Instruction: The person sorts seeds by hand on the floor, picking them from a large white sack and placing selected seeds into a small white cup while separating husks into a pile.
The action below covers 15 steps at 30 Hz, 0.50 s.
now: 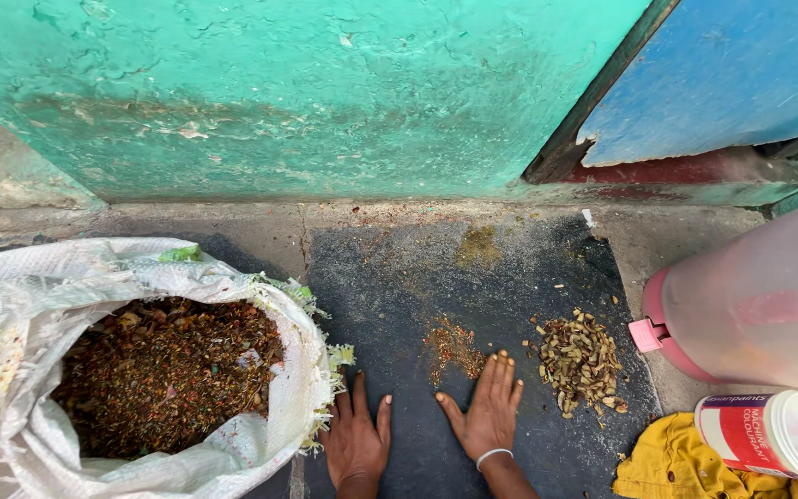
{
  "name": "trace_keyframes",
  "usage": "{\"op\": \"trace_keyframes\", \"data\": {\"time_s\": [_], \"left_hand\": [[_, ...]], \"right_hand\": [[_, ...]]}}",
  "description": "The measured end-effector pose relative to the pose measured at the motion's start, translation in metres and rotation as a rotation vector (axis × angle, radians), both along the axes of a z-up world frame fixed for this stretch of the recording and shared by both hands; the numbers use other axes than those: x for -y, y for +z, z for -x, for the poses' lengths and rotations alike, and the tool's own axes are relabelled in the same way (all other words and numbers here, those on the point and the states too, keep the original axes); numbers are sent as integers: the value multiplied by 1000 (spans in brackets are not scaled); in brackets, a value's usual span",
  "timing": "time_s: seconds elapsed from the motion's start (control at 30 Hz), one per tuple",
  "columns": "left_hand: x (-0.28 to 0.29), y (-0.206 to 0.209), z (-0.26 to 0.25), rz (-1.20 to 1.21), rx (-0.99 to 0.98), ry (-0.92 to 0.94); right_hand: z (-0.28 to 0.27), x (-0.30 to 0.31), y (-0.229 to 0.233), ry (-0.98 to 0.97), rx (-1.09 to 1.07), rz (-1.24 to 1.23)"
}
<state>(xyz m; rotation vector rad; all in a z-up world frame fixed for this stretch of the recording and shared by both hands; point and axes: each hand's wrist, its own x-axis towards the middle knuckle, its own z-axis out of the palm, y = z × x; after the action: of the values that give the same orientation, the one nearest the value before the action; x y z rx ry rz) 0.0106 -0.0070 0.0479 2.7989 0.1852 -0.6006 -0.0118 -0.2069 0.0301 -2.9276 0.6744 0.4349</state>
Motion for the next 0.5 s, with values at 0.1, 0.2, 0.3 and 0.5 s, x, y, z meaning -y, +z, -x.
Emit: {"op": "trace_keyframes", "data": {"time_s": [0.1,0.2,0.3,0.5], "left_hand": [[0,-9,3,-70,7,-30],[-1,-21,4,-32,180,-35],[-1,-27,7,-33,209,-32],[2,-26,2,-66,78,-37]], "right_hand": [[-16,-8,1,41,42,-13],[-35,-11,1,65,125,-74],[-51,-13,-3,106,242,-101],[-75,-16,-4,244,278,-140]]}}
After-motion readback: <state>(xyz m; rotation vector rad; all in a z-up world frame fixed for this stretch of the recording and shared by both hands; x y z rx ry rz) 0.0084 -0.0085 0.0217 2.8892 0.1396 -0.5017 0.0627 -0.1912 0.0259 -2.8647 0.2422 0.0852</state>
